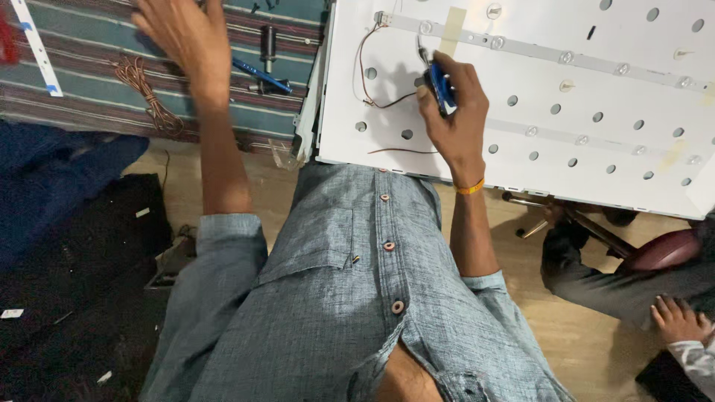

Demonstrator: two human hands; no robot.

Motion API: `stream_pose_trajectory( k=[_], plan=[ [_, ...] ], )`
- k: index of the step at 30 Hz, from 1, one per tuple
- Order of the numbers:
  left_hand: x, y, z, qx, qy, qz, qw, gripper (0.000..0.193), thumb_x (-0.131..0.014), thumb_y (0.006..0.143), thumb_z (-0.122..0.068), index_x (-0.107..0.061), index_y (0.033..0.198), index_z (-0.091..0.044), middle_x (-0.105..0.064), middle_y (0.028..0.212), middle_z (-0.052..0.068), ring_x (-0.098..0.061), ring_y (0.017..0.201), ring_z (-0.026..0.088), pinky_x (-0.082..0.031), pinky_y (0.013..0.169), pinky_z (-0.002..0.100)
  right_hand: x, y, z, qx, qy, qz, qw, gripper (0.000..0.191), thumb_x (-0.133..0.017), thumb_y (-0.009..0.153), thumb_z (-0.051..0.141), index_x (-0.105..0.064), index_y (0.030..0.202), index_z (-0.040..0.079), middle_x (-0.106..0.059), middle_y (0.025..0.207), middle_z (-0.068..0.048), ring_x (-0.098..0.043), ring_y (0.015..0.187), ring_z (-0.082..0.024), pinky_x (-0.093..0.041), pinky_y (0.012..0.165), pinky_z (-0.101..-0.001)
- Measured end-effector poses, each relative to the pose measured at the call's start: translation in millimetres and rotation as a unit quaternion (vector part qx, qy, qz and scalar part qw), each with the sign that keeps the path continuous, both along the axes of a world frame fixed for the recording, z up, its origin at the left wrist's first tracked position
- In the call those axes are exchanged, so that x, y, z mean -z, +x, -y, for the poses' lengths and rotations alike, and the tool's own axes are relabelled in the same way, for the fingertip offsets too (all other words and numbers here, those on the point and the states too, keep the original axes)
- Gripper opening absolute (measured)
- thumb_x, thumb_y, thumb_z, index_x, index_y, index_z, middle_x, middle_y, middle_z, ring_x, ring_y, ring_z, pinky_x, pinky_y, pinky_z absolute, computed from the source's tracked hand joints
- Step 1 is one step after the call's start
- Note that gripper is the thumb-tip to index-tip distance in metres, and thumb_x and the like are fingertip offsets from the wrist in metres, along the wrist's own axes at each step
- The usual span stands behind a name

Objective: The person sits at a workbench and solders copper wires onto the terminals of a white LED light panel. They twist wire strands together by hand, position them on the panel, and use a soldering iron to solder the joints, occasionally using pliers.

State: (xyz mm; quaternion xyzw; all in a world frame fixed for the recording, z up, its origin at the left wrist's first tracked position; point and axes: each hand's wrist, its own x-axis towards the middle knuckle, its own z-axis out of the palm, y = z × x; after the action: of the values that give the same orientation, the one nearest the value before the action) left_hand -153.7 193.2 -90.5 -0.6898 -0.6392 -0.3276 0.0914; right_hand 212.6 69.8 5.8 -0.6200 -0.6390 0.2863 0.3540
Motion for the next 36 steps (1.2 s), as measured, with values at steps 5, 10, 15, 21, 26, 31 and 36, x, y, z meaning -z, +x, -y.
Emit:
stream_pose_trajectory(
  k=[5,10,15,21,26,31,36],
  plan=[
    [-12.7,7.8,6.7,0.003,0.011,0.106,0.994,0.015,-0.061,0.11,-0.016,-0.06,0.113,-0.002,-0.052,0.114,0.011,-0.054,0.103,0.028,-0.043,0.092,0.044,-12.9,-55.5,-15.7,-0.161,0.045,0.004,0.986,0.056,-0.07,0.1,0.021,-0.048,0.15,0.006,-0.056,0.132,-0.018,-0.054,0.123,-0.034,-0.045,0.109,-0.0455],
    [-53.6,40.4,14.9,0.046,0.007,0.362,0.931,0.018,-0.068,0.112,-0.009,-0.057,0.104,0.003,-0.052,0.108,0.011,-0.053,0.084,0.021,-0.048,0.074,0.036,12.3,-122.1,-52.7,-0.221,0.107,0.112,0.963,0.059,-0.07,0.096,0.026,-0.048,0.148,0.009,-0.05,0.132,-0.02,-0.048,0.126,-0.038,-0.036,0.113,-0.0512],
    [-96.9,82.5,15.1,0.159,-0.047,0.161,0.973,0.024,-0.081,0.106,-0.014,-0.063,0.099,0.0,-0.054,0.093,0.011,-0.056,0.087,0.027,-0.045,0.079,0.043,47.7,-150.3,-84.9,-0.227,0.181,0.173,0.941,0.053,-0.064,0.099,0.027,-0.046,0.145,0.011,-0.051,0.136,-0.017,-0.05,0.128,-0.037,-0.036,0.117,-0.0542],
    [-78.8,157.2,6.0,0.309,-0.154,0.063,0.936,0.027,-0.087,0.087,-0.02,-0.071,0.105,-0.007,-0.063,0.107,0.009,-0.054,0.109,0.03,-0.036,0.092,0.046,49.5,-136.8,-71.2,-0.24,0.147,0.11,0.953,0.053,-0.059,0.102,0.023,-0.05,0.153,0.01,-0.051,0.142,-0.022,-0.049,0.129,-0.041,-0.038,0.111,-0.0519],
    [-66.7,171.3,-2.9,0.342,-0.194,0.057,0.918,0.021,-0.085,0.087,-0.015,-0.073,0.103,-0.011,-0.061,0.105,0.005,-0.052,0.11,0.028,-0.034,0.092,0.046,21.2,-104.0,-37.3,-0.312,0.036,0.199,0.928,0.036,-0.059,0.114,0.031,-0.061,0.14,0.006,-0.057,0.143,-0.015,-0.05,0.143,-0.033,-0.035,0.128,-0.0511],
    [-55.9,178.7,-7.0,0.34,-0.209,0.095,0.912,0.016,-0.083,0.086,-0.012,-0.071,0.097,-0.013,-0.061,0.103,0.002,-0.053,0.106,0.027,-0.034,0.091,0.045,-20.2,-64.6,-4.1,-0.279,0.107,0.129,0.945,0.041,-0.068,0.096,0.031,-0.066,0.13,0.007,-0.059,0.136,-0.014,-0.047,0.135,-0.035,-0.034,0.116,-0.0541],
    [-41.7,189.0,9.4,0.287,-0.171,0.103,0.937,0.018,-0.083,0.085,-0.012,-0.068,0.094,-0.011,-0.058,0.104,0.004,-0.051,0.107,0.027,-0.033,0.089,0.046,-32.4,-22.4,6.5,-0.172,0.076,0.069,0.98,0.035,-0.072,0.1,0.021,-0.067,0.131,0.005,-0.063,0.131,-0.012,-0.052,0.131,-0.034,-0.04,0.111,-0.0479]
  ],
)
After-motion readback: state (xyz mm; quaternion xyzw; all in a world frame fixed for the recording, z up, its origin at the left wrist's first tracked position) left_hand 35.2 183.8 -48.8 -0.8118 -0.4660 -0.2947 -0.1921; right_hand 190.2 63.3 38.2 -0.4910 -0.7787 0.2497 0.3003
